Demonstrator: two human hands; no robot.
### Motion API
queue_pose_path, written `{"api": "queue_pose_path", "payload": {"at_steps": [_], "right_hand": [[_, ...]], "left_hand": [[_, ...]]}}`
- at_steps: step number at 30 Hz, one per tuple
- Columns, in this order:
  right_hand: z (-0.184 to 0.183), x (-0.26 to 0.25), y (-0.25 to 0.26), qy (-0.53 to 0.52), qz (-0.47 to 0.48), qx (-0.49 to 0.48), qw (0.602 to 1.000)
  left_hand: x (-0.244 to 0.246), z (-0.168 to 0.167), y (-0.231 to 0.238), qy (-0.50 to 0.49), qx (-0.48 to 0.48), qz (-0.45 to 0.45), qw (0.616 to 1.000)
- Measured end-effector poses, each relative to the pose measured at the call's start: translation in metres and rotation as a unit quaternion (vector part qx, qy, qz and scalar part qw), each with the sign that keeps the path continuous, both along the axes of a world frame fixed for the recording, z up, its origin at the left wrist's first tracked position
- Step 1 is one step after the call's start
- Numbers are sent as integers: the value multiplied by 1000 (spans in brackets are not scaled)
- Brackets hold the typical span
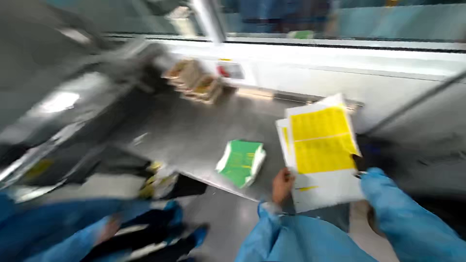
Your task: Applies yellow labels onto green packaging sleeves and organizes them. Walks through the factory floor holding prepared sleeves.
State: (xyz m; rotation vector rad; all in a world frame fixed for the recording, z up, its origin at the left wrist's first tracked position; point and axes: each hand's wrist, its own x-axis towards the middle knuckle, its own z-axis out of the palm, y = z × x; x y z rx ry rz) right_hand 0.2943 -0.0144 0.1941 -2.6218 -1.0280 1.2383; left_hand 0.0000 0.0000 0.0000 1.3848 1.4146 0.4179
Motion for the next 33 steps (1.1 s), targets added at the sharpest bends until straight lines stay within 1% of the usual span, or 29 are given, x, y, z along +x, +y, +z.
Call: {"api": "queue_pose_path", "payload": {"at_steps": [1, 2, 3, 4, 5, 6, 7, 8, 10, 11, 13, 14, 16, 17, 18, 19, 20, 21, 22, 23, 24, 25, 27, 28, 30, 31, 33], "right_hand": [[-57, 21, -14, -85, 24, 48, 995], [-139, 33, -25, -255, -6, 211, 943], [-178, 49, -27, -278, 1, 277, 920], [-186, 57, -30, -257, 16, 309, 916], [-175, 58, -33, -233, 25, 335, 913], [-157, 57, -38, -204, 26, 369, 906], [-132, 55, -44, -179, 27, 396, 900], [-104, 59, -49, -173, 49, 402, 898], [-50, 79, -57, -163, 121, 395, 896], [-27, 94, -58, -158, 177, 412, 880], [11, 116, -53, -131, 276, 424, 852], [26, 122, -46, -115, 309, 414, 848], [44, 119, -27, -78, 351, 387, 849], [45, 114, -16, -65, 369, 376, 847], [41, 108, -5, -63, 391, 369, 841], [34, 99, 7, -83, 415, 374, 825], [25, 87, 19, -126, 429, 386, 807], [19, 70, 28, -193, 428, 388, 794], [13, 47, 32, -246, 419, 376, 789], [9, 16, 27, -275, 418, 348, 793], [4, -18, 13, -269, 425, 328, 799], [-3, -50, -5, -227, 439, 331, 804], [-48, -90, -30, -120, 497, 364, 779], [-72, -105, -42, -87, 524, 358, 768], [-111, -122, -60, -84, 558, 352, 747], [-130, -123, -67, -105, 549, 384, 735], [-163, -124, -72, -169, 493, 475, 709]], "left_hand": [[2, -3, 0, -4, 2, -2, 1000], [2, -1, -3, -3, 5, 2, 1000], [-2, 4, -5, -2, 14, 10, 1000], [-8, 11, -6, -1, 31, 18, 999], [-15, 19, -5, 0, 61, 25, 998], [-24, 29, -2, 1, 106, 28, 994], [-33, 42, 4, 7, 161, 25, 987], [-41, 55, 11, 19, 218, 21, 976], [-55, 82, 30, 47, 309, 20, 950], [-60, 94, 41, 52, 328, 12, 943], [-65, 109, 61, 33, 313, -26, 949], [-65, 115, 67, 20, 271, -60, 961], [-65, 112, 68, -38, 137, -139, 980], [-67, 104, 60, -75, 61, -174, 980], [-70, 96, 45, -95, -4, -203, 975], [-75, 84, 28, -113, -39, -198, 973], [-78, 67, 13, -136, -59, -152, 977], [-78, 52, 0, -163, -80, -78, 980], [-78, 41, -15, -196, -98, 7, 976], [-82, 34, -28, -208, -112, 83, 968], [-86, 30, -35, -214, -124, 148, 957], [-86, 29, -36, -225, -138, 206, 942], [-85, 32, -32, -267, -164, 287, 905], [-84, 34, -29, -280, -178, 310, 891], [-76, 41, -21, -285, -206, 324, 878], [-71, 43, -16, -288, -220, 316, 877], [-63, 46, -7, -301, -228, 290, 879]]}}
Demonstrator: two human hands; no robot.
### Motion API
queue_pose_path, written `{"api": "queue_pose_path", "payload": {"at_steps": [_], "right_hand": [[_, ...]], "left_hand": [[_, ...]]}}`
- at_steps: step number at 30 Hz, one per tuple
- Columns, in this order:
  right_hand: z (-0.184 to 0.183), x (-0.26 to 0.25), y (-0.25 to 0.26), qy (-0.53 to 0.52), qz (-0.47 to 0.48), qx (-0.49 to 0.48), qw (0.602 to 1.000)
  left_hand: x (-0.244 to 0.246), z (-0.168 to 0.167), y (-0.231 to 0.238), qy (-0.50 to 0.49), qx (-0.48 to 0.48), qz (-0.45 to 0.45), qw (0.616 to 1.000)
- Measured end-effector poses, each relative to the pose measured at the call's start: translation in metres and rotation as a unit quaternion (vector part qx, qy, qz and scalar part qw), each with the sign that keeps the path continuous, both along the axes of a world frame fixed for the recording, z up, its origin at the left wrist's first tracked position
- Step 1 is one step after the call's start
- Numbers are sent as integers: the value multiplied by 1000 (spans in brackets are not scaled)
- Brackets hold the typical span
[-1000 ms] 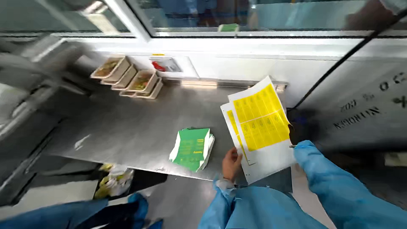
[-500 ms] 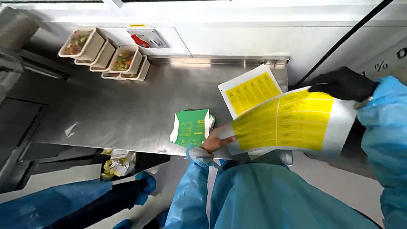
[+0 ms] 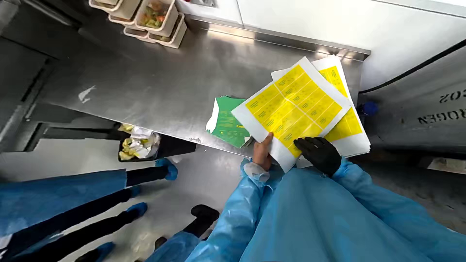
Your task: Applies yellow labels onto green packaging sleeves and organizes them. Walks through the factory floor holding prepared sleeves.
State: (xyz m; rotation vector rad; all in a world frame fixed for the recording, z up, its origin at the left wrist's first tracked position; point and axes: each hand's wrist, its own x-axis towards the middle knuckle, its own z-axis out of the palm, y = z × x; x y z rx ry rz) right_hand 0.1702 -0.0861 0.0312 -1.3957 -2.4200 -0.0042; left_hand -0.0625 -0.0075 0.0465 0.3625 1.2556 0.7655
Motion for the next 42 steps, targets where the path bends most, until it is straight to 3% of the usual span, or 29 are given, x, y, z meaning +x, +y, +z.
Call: {"api": "queue_pose_path", "payload": {"at_steps": [4, 8, 10, 13, 15, 25, 32, 36, 42], "right_hand": [[-13, -9, 5, 23, -115, 67, 991], [-6, -13, 5, 55, -120, -32, 991], [10, -12, -1, 117, -112, -67, 985], [37, -19, -5, 262, -183, -42, 947], [42, -28, 2, 296, -221, -50, 928], [31, -35, -1, 254, -292, -61, 920], [33, -26, -6, 332, -323, -46, 885], [37, -20, -7, 363, -324, -59, 872], [36, -12, -10, 330, -285, -62, 898]], "left_hand": [[11, 8, -5, -46, 48, -68, 995], [26, 6, -26, -56, 65, -81, 993], [26, 4, -25, -49, 58, -64, 995], [25, 3, -24, -45, 80, -61, 994], [29, 3, -28, -53, 107, -71, 990], [49, 7, -33, -85, 128, -84, 984], [62, -10, -34, -84, 193, -91, 973], [63, 2, -36, -23, 221, -135, 966], [68, 8, -36, 10, 223, -124, 967]]}}
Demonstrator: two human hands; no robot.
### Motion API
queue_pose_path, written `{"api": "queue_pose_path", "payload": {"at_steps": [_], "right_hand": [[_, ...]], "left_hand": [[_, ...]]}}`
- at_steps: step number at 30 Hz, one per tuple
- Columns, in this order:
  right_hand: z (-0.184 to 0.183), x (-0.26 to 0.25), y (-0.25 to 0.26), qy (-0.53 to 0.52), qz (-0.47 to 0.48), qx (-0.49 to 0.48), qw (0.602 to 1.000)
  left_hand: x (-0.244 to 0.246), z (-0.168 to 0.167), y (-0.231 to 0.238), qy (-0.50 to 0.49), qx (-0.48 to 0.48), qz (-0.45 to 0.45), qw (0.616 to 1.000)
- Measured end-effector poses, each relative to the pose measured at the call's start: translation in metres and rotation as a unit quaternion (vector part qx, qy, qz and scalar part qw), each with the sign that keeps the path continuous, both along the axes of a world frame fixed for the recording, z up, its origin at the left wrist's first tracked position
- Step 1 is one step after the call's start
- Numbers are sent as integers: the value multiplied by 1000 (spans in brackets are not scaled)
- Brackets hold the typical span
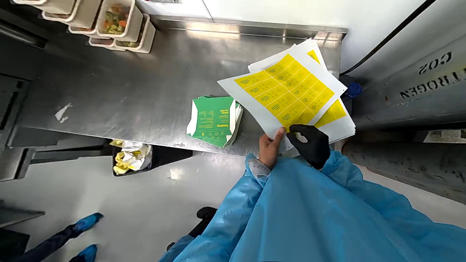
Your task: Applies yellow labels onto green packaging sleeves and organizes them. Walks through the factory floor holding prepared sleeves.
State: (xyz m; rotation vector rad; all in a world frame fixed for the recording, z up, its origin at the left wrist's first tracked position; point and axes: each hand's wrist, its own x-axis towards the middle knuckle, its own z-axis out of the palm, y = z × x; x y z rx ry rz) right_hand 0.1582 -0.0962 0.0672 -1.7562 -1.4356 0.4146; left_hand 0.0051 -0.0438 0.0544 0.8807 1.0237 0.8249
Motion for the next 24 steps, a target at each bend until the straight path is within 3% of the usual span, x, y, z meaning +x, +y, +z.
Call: {"api": "queue_pose_path", "payload": {"at_steps": [9, 17, 24], "right_hand": [[1, 0, -5, -3, -25, 23, 999], [3, 10, -8, -23, -25, 43, 999], [-3, 39, -3, 47, -109, -70, 991]], "left_hand": [[17, -2, -1, -88, -55, 33, 994], [18, -6, -5, -77, -20, 1, 997], [3, -14, -7, -6, -77, 10, 997]]}}
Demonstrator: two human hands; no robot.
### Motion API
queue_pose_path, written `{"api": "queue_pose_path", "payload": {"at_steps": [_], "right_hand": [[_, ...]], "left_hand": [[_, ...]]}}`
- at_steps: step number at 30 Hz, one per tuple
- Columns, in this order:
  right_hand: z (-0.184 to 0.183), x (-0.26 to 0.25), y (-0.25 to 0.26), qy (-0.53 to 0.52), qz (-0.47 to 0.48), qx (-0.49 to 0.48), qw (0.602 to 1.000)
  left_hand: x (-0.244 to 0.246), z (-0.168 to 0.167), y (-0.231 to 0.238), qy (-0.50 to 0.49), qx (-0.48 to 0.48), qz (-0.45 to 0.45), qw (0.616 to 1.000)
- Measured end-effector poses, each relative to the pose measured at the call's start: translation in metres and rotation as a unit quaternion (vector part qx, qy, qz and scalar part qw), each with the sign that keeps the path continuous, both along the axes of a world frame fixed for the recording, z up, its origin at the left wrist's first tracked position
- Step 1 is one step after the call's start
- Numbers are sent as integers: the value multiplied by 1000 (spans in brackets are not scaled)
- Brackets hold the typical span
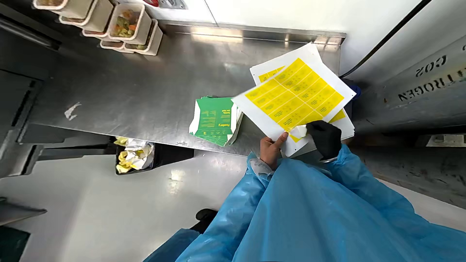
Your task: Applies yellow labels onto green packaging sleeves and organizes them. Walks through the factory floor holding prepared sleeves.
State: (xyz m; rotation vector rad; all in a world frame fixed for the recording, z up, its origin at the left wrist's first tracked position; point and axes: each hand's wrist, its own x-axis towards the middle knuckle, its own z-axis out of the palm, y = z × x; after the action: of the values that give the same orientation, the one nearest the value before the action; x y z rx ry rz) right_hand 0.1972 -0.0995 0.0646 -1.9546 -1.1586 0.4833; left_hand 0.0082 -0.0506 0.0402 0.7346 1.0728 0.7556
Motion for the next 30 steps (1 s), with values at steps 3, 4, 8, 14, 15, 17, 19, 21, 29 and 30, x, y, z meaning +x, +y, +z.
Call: {"api": "queue_pose_path", "payload": {"at_steps": [3, 4, 8, 14, 15, 17, 19, 21, 29, 30], "right_hand": [[3, 35, 2, 75, -69, -60, 993], [9, 49, 2, 75, -90, -72, 990], [57, 83, -14, -83, -128, -52, 987], [100, 63, 2, -124, -151, 66, 978], [97, 60, 10, -118, -143, 61, 981], [84, 59, 22, -93, -116, 45, 988], [64, 61, 33, -18, -86, -1, 996], [54, 65, 41, 48, -65, -91, 993], [107, 87, 50, -70, -138, -166, 974], [119, 77, 50, -106, -139, -161, 971]], "left_hand": [[1, -8, 0, 22, 5, 8, 1000], [2, -9, 2, 64, 13, -1, 998], [-3, -18, 27, 324, 23, -191, 926], [-34, 36, 19, 495, 158, -168, 838], [-29, 36, 18, 494, 249, -124, 824], [-4, 35, 16, 416, 417, -96, 802], [32, 29, 28, 354, 481, -177, 782], [62, 6, 44, 373, 489, -281, 737], [52, -13, 72, 388, 400, -456, 694], [47, -4, 74, 336, 386, -429, 744]]}}
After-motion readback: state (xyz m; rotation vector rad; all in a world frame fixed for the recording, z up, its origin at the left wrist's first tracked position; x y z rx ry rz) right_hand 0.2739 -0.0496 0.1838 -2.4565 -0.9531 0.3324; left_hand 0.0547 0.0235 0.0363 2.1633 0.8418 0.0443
